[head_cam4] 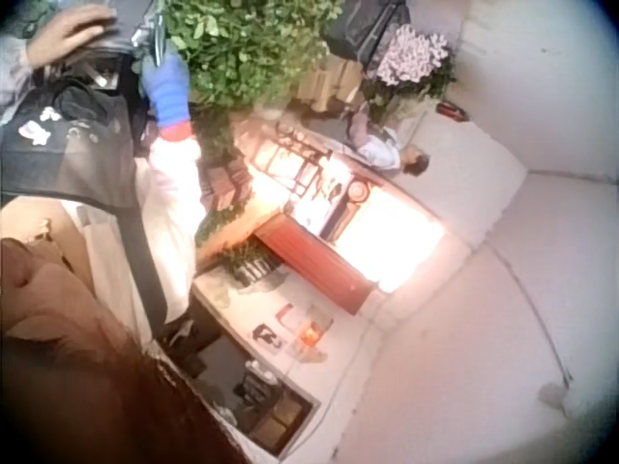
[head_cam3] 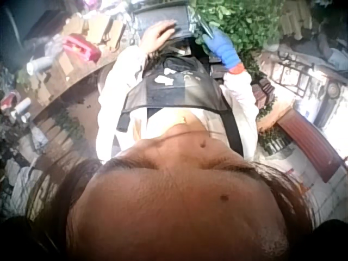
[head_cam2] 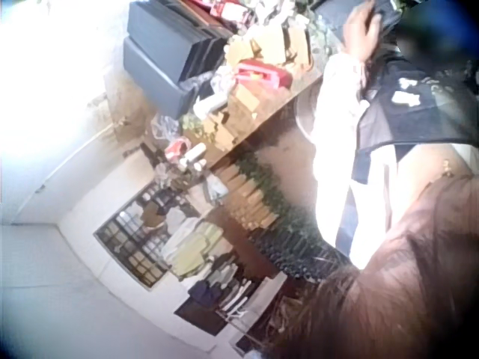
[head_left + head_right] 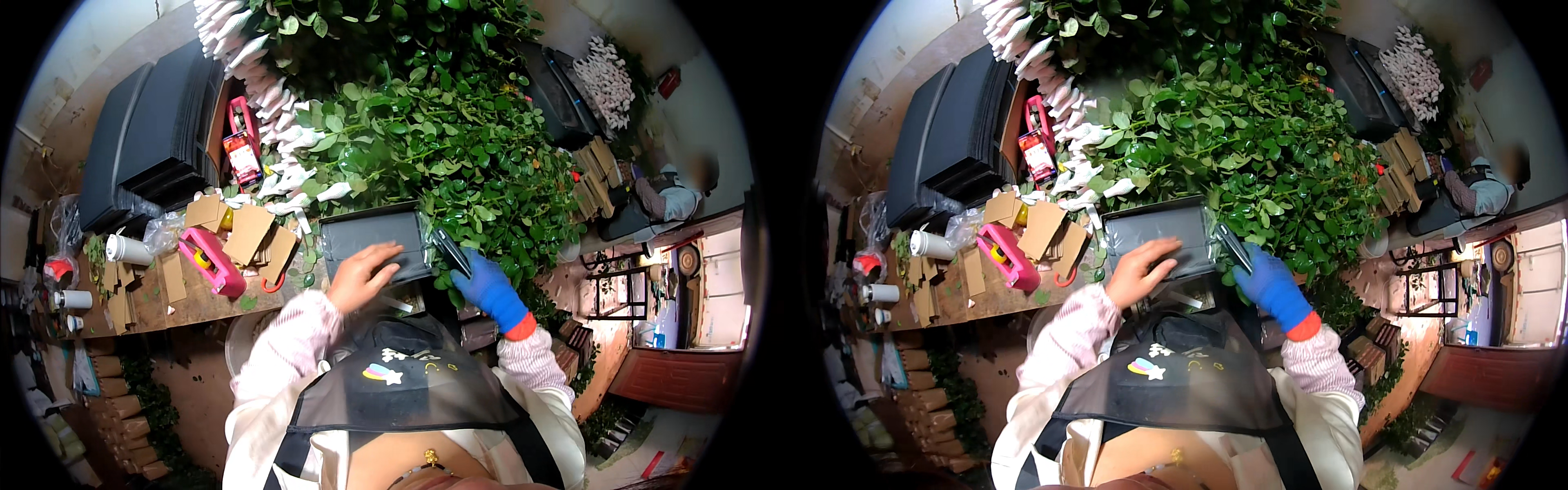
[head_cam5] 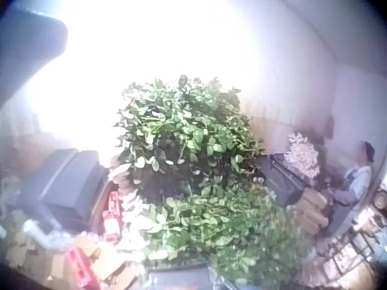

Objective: The person arranges white flowers and green leaves into black trays. They place the flowers and leaves into the trays, then cover them with cardboard and secure them with tape.

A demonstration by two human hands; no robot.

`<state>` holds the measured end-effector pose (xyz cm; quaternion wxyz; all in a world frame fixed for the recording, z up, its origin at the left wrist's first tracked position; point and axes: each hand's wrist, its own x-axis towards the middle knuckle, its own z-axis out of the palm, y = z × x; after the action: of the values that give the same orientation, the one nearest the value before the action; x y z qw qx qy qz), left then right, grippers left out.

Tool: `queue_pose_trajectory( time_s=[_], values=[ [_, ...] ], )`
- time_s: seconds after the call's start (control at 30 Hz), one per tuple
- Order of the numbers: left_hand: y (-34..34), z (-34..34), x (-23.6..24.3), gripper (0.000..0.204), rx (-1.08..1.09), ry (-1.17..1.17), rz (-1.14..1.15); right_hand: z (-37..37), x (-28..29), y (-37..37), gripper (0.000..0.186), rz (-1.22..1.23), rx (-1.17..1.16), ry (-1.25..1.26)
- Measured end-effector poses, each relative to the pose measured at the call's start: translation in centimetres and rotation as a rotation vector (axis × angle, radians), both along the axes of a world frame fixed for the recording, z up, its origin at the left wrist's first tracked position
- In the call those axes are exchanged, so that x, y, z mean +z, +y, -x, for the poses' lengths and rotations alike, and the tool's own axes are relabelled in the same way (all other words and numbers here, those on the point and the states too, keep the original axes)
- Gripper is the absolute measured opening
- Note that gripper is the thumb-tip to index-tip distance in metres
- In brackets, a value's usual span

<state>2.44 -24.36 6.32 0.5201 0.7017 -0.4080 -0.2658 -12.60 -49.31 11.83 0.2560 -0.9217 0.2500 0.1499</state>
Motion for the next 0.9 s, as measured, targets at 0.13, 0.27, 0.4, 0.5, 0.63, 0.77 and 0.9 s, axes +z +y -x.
queue_pose_trajectory(
  time_s=[0.13,0.27,0.4,0.5,0.63,0.77,0.9],
  values=[
    [1.5,4.9,0.3,0.078,0.349,0.396,0.293,-2.0,2.7,8.1,0.061,-0.714,0.187,-0.354],
    [4.6,4.9,0.4,0.077,0.663,0.627,0.447,-5.0,-0.9,10.9,0.049,-0.712,0.247,-0.435],
    [8.7,2.1,-5.8,0.078,0.913,-0.265,-0.126,-5.5,-8.2,5.8,0.046,-0.339,0.062,-0.693],
    [10.3,0.2,-9.1,0.082,0.733,-0.272,-0.485,-5.5,-9.9,2.0,0.046,-0.11,0.07,-0.72],
    [10.4,0.2,-12.5,0.067,0.777,-0.549,-0.397,-6.3,-2.9,6.5,0.049,-0.23,0.064,-0.572],
    [13.8,-1.7,-8.6,0.035,1.13,-0.718,-0.197,-6.5,-1.0,8.9,0.049,-0.519,0.111,-0.561],
    [22.5,-5.5,-8.9,0.056,1.634,-0.453,-0.496,-7.2,-0.5,11.7,0.048,-0.561,0.225,-0.514]
  ],
)
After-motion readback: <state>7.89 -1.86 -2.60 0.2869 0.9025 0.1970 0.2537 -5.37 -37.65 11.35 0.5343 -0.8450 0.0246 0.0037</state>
